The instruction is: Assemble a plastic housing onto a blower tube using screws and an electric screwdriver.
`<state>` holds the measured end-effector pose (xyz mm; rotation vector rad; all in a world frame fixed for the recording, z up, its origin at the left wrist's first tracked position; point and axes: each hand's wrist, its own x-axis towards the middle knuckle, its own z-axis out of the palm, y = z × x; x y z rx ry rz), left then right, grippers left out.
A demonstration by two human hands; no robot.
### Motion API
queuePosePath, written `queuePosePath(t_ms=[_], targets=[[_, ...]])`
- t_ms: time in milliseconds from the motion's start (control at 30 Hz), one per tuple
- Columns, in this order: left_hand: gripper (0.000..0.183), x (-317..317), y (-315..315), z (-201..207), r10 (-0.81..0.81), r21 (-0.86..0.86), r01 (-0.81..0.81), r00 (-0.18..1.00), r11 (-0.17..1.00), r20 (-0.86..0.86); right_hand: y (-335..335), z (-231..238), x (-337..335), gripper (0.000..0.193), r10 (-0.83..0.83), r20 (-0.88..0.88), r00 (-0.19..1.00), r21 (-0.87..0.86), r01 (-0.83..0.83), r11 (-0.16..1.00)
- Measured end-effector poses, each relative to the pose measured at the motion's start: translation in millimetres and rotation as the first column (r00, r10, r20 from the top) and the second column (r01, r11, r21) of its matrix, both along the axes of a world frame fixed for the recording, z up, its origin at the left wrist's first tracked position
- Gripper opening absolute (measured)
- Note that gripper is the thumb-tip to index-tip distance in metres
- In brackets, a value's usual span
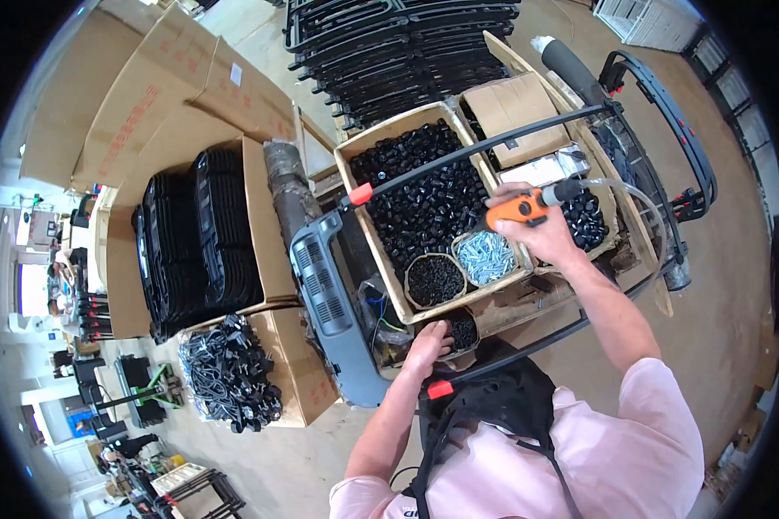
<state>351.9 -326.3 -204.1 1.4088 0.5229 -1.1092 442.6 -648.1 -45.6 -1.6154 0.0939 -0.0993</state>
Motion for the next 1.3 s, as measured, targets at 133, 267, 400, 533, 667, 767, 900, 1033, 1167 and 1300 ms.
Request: queuePosePath(t_ms=[133, 267, 400, 533, 667, 767, 900, 1033, 1167, 1300], targets=[[0.035, 45.4, -47.9, 39.2, -0.350, 0.246, 0.270, 0.852, 0.931, 0.389, -47.4, -45.1, -25.2, 0.052, -0.119, -0.083, 0.989, 0.071, 0.125, 0.990], [0.033, 120.0, -81.0, 8.9, -0.503, 0.582, -0.036, 0.462, 0.812, 0.730, -43.5, -56.4, -30.9, 0.050, -0.105, -0.150, 0.983, 0.218, 0.137, 0.966], [0.044, 180.1, -114.6, -23.5, -0.715, 0.804, -0.013, 0.449, 0.594, 0.536, -41.4, -67.6, -32.4, 0.053, -0.076, -0.222, 0.972, 0.247, 0.131, 0.960], [0.031, 208.1, -112.5, -57.4, -0.869, 0.887, 0.094, 0.269, 0.453, 0.416, -33.6, -82.1, -15.6, 0.054, -0.089, -0.209, 0.974, 0.297, 0.150, 0.943], [0.032, 211.9, -103.7, -61.6, -0.805, 0.827, 0.072, 0.294, 0.557, 0.516, -13.6, -117.0, 22.9, 0.052, -0.169, -0.223, 0.960, 0.382, 0.245, 0.891], [0.030, 199.9, -98.7, -47.0, -0.522, 0.620, -0.158, 0.406, 0.768, 0.750, -0.5, -159.7, 54.9, 0.051, -0.181, -0.231, 0.956, 0.236, 0.236, 0.943], [0.027, 161.1, -82.1, -9.0, 0.170, 0.077, -0.249, 0.825, 0.965, 0.540, 12.4, -209.5, 93.4, 0.044, -0.184, -0.371, 0.910, -0.041, 0.182, 0.983], [0.022, 93.8, -56.0, 28.9, 0.490, -0.256, -0.427, 0.822, 0.867, 0.290, -0.5, -225.7, 101.0, 0.028, -0.041, -0.537, 0.843, -0.180, -0.066, 0.981], [0.022, 32.4, -27.9, 46.3, 0.603, -0.351, -0.532, 0.787, 0.771, 0.132, 12.7, -170.5, 61.4, 0.021, 0.231, -0.595, 0.770, -0.583, -0.611, 0.536], [0.015, 1.3, -17.3, 49.1, 0.631, -0.404, -0.559, 0.774, 0.724, 0.059, 29.8, -194.1, 22.8, 0.036, 0.355, -0.444, 0.823, -0.706, -0.565, 0.427]])
